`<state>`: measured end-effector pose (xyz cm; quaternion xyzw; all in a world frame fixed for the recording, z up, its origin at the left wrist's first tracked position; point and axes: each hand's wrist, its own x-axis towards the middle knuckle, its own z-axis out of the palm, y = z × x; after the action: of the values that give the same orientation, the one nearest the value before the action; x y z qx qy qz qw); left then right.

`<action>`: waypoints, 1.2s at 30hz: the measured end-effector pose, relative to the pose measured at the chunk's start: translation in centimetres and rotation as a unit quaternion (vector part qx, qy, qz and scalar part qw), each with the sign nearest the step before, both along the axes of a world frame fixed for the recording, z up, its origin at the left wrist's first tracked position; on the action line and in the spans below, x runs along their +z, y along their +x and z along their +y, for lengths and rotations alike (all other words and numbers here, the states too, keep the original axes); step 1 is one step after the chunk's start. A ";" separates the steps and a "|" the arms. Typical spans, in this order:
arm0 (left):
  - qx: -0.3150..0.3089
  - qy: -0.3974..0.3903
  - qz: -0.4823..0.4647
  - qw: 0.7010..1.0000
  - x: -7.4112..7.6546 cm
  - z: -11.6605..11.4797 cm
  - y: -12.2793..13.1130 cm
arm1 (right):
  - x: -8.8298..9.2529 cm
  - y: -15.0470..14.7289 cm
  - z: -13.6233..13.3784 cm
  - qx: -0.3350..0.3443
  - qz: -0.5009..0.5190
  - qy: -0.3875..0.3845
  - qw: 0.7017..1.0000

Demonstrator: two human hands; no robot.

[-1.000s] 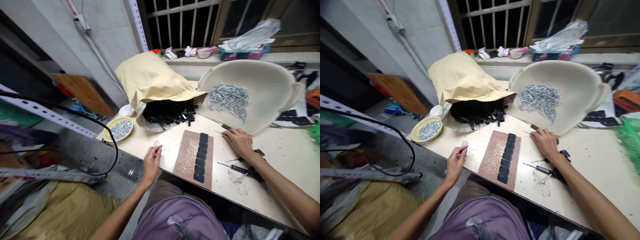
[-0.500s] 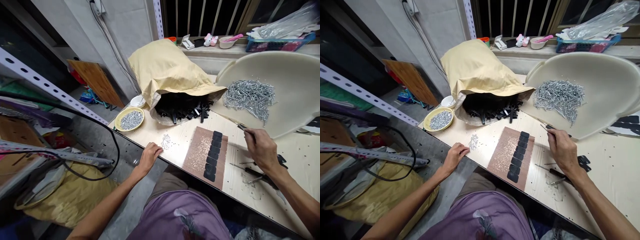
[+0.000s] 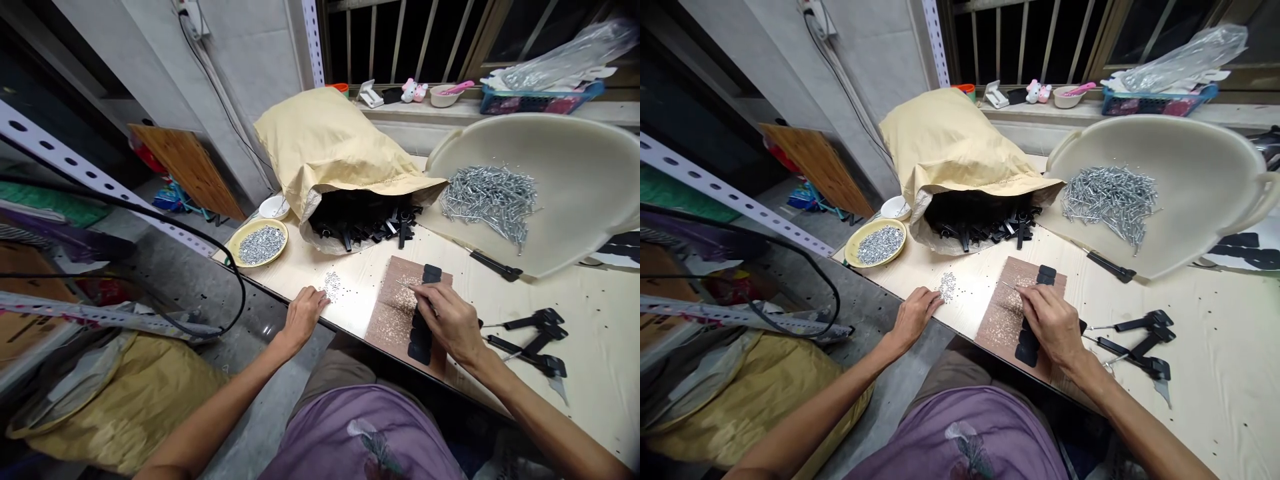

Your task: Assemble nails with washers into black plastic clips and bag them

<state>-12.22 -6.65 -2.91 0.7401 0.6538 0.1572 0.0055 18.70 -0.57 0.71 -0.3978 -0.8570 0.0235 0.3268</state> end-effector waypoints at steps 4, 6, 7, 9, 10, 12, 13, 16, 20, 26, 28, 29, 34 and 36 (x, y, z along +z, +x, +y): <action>0.004 0.002 0.007 1.000 -0.2 0.1 0.2 | -0.7 -0.4 -0.7 0.008 0.007 -0.019 1.000; 0.003 0.005 -0.006 1.000 -0.2 0.2 0.3 | -1.0 -0.4 -1.1 0.011 0.013 -0.035 0.999; 0.002 0.007 -0.021 1.000 -0.2 0.3 0.3 | -1.1 -0.4 -1.3 0.011 0.016 -0.041 0.999; 0.004 0.010 -0.063 0.998 -0.1 0.4 0.4 | -1.4 -0.4 -1.6 0.010 0.024 -0.050 0.998; 0.007 0.012 -0.085 0.996 0.0 0.4 0.5 | -1.5 -0.4 -1.7 0.008 0.029 -0.051 0.998; 0.006 0.016 -0.115 0.993 0.2 0.2 0.6 | -1.7 -0.4 -2.0 0.003 0.037 -0.053 0.998; 0.001 0.018 -0.121 0.992 0.3 0.1 0.6 | -1.8 -0.4 -2.1 0.002 0.040 -0.055 0.998; -0.016 0.016 -0.105 0.994 0.5 -0.2 0.9 | -1.9 -0.5 -2.4 -0.001 0.050 -0.067 0.996; -0.001 0.011 -0.051 0.999 0.4 0.0 1.4 | -1.9 -0.8 -2.9 0.003 0.059 -0.084 0.995; 0.009 -0.005 -0.003 1.000 0.2 0.4 2.0 | -1.9 -1.2 -3.3 0.014 0.075 -0.094 0.993; 0.008 -0.008 0.011 1.000 0.1 0.4 2.0 | -1.9 -1.3 -3.4 0.013 0.081 -0.097 0.992; 0.007 -0.009 0.017 1.000 0.0 0.5 2.0 | -1.9 -1.3 -3.4 0.014 0.085 -0.099 0.991; 0.000 -0.020 0.007 1.000 0.2 0.5 1.8 | -1.3 -2.0 -3.5 0.020 0.105 -0.104 0.989; -0.002 -0.026 -0.005 1.000 0.3 0.5 1.7 | -1.0 -2.3 -3.5 0.024 0.116 -0.105 0.987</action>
<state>-10.53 -6.14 -2.57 0.7402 0.6562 0.1439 0.0280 16.35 -4.07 -0.28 -0.4039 -0.8154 0.1674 0.3794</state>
